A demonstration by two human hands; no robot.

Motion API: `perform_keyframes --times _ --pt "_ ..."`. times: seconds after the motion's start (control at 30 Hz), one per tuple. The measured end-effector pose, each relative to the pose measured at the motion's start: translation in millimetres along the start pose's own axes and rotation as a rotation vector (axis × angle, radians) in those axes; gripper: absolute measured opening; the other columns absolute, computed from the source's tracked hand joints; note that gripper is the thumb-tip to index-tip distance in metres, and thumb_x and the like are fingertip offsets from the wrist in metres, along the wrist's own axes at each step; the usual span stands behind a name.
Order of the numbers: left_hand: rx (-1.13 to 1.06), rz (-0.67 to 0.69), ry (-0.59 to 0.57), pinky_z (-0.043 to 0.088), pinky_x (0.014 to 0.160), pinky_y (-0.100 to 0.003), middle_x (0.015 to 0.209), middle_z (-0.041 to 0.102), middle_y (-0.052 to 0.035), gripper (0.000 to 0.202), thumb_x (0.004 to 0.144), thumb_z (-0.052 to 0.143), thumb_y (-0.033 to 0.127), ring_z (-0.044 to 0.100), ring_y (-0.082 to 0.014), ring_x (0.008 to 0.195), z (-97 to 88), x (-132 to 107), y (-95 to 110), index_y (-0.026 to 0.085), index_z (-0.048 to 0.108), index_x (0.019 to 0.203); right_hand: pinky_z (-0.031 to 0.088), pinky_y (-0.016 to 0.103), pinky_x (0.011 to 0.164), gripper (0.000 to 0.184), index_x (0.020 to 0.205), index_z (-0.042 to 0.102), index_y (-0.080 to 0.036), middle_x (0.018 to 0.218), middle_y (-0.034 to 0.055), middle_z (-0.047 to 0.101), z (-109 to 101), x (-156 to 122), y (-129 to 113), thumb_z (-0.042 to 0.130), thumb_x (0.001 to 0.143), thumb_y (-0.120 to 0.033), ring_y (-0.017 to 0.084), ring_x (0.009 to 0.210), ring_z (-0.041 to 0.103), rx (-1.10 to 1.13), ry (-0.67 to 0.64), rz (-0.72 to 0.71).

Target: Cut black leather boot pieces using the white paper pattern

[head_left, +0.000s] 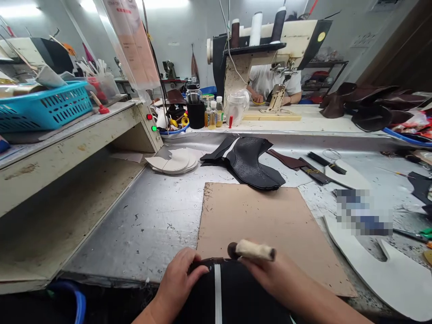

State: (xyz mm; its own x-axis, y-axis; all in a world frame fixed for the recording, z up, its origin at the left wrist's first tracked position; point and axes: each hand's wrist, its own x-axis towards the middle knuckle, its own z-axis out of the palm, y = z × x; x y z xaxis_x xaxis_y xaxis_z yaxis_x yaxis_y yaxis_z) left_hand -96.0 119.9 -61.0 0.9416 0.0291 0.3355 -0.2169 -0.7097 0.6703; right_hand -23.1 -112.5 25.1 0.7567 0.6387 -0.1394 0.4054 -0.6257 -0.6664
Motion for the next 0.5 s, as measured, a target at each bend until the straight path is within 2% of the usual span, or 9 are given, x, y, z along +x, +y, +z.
perform_keyframes --times 0.07,0.13,0.23,0.3,0.33,0.4,0.5 --pt "-0.073 -0.087 -0.079 0.049 0.060 -0.025 0.074 0.063 0.0010 0.011 0.083 0.058 0.032 0.059 -0.0146 0.067 -4.9 10.3 7.5 0.022 0.060 0.086 0.048 0.029 0.071 0.020 0.092 0.057 -0.023 0.089 0.0034 0.068 -17.8 -10.3 3.9 0.040 0.091 -0.035 0.021 0.084 0.063 0.000 0.093 0.030" --pt "-0.085 -0.141 -0.207 0.048 0.062 -0.025 0.079 0.065 0.0004 0.014 0.078 0.063 0.027 0.061 -0.0156 0.070 -2.9 22.6 17.5 0.022 0.062 0.091 0.049 0.031 0.072 0.023 0.089 0.058 -0.024 0.087 0.0043 0.069 -29.5 -18.9 5.9 0.041 0.090 -0.039 0.023 0.085 0.064 -0.037 0.175 0.057" --pt "-0.002 -0.145 -0.412 0.046 0.063 -0.026 0.078 0.068 -0.0001 0.010 0.072 0.067 0.025 0.063 -0.0182 0.073 8.8 41.0 33.0 0.021 0.066 0.082 0.051 0.034 0.075 0.029 0.088 0.061 -0.024 0.086 0.0051 0.070 -35.3 -27.4 8.5 0.040 0.090 -0.045 0.025 0.085 0.065 -0.070 0.233 0.099" --pt "0.037 -0.118 -0.488 0.045 0.063 -0.027 0.074 0.068 -0.0007 0.005 0.074 0.064 0.025 0.062 -0.0189 0.072 10.9 53.1 40.0 0.021 0.066 0.073 0.052 0.036 0.080 0.034 0.090 0.063 -0.024 0.091 0.0059 0.070 -37.1 -32.2 12.7 0.041 0.089 -0.050 0.027 0.090 0.065 -0.088 0.261 0.123" --pt "0.039 -0.102 -0.499 0.045 0.064 -0.027 0.073 0.067 -0.0009 0.009 0.075 0.061 0.025 0.062 -0.0186 0.071 6.7 59.7 41.7 0.021 0.066 0.070 0.052 0.038 0.084 0.037 0.093 0.064 -0.023 0.096 0.0067 0.070 -39.2 -35.1 16.1 0.041 0.088 -0.052 0.028 0.095 0.064 -0.094 0.292 0.137" --pt "0.024 -0.083 -0.459 0.045 0.065 -0.027 0.073 0.067 -0.0009 0.015 0.078 0.056 0.028 0.061 -0.0181 0.071 -14.8 74.6 40.1 0.021 0.066 0.070 0.047 0.040 0.095 0.044 0.101 0.065 -0.022 0.106 0.0082 0.068 -46.9 -42.2 25.1 0.043 0.086 -0.056 0.030 0.107 0.059 -0.095 0.394 0.161" --pt "0.023 -0.146 -0.346 0.044 0.066 -0.027 0.070 0.066 -0.0004 0.029 0.078 0.051 0.045 0.060 -0.0183 0.069 -74.4 97.6 23.5 0.022 0.065 0.068 0.040 0.042 0.104 0.048 0.106 0.065 -0.023 0.111 0.0076 0.066 -63.8 -54.9 42.2 0.043 0.085 -0.060 0.031 0.114 0.054 -0.115 0.595 0.184"
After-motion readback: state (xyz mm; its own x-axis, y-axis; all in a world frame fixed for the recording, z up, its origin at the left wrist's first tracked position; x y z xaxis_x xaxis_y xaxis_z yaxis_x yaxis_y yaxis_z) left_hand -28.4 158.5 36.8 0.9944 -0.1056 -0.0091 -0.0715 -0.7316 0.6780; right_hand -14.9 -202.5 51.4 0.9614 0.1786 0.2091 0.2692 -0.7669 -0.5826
